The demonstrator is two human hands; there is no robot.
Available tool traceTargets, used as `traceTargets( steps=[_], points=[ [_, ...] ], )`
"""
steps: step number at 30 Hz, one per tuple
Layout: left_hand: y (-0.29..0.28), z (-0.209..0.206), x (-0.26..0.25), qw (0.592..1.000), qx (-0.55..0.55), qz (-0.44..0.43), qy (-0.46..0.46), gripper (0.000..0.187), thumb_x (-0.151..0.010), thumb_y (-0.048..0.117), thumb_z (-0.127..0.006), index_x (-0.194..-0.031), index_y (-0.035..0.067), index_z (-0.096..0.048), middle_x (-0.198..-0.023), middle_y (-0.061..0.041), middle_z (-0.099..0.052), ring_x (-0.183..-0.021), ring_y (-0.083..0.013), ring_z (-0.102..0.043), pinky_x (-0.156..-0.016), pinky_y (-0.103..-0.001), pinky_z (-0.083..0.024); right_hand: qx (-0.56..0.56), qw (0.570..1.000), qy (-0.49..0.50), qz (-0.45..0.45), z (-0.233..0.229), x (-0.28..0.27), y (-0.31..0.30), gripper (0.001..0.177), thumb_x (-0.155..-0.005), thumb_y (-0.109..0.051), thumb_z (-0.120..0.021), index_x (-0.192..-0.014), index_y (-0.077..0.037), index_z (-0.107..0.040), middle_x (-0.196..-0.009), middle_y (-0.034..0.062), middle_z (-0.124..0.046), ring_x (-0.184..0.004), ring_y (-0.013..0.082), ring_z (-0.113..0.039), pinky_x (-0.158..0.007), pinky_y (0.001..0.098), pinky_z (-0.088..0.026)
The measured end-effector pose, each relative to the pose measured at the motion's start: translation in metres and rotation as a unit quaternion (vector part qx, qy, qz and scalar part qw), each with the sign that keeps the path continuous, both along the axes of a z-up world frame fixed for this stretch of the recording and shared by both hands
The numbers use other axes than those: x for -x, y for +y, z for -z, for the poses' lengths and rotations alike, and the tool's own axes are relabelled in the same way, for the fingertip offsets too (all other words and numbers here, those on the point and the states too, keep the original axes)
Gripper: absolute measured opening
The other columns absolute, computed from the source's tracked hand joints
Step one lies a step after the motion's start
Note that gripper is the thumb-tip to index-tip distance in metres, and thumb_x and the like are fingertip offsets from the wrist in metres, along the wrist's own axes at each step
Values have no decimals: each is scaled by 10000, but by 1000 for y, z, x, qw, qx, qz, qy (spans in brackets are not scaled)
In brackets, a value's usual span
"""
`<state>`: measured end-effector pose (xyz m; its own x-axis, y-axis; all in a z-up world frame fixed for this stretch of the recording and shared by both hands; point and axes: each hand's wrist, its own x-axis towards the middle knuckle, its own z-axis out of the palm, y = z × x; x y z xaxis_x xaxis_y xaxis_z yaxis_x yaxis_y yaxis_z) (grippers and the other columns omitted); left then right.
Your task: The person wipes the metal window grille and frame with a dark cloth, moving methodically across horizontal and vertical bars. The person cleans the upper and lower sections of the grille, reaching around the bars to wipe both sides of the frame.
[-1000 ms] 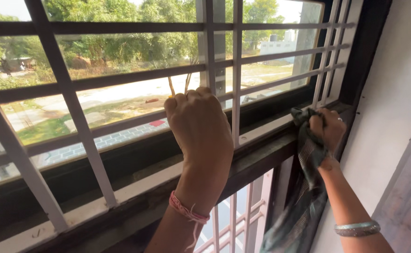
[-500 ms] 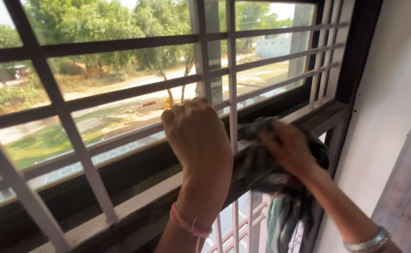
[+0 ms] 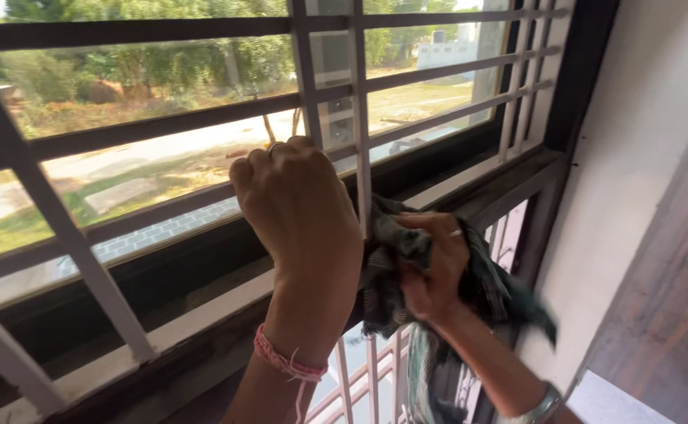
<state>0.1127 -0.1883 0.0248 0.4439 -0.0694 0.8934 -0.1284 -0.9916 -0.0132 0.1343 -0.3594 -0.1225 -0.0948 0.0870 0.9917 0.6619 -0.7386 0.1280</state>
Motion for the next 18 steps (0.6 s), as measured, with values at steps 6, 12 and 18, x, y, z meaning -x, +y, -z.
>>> traceTargets(
  steps=[6, 12, 18],
  points=[
    [-3, 0, -5, 999, -1, -38, -32, 105, -886, 221, -724, -831, 139, -691, -697, -9, -637, -758, -182, -643, -810, -345, -486, -45, 999, 17, 26, -31, -11, -66, 287, -959, -186, -438, -1028, 7, -639, -1098, 197, -622, -979, 395, -571, -890, 480, -442],
    [-5, 10, -16, 1000, -1, -23, -17, 182, -833, 251, -782, -811, 89, -700, -660, -15, -621, -683, -170, -614, -763, -333, -473, -61, 997, 37, 41, 6, -35, -121, 258, -937, -133, -447, -1032, 24, -630, -1094, 219, -607, -1045, 419, -548, -888, 492, -437],
    [-8, 11, -17, 1000, 2, -28, 3, 162, -845, 216, -792, -774, 102, -702, -646, -6, -611, -660, -155, -583, -752, -329, -458, -166, 980, 92, 64, -25, -31, -124, 237, -951, -162, -486, -1052, 27, -586, -1026, 196, -572, -966, 373, -540, -876, 493, -437]
  ],
)
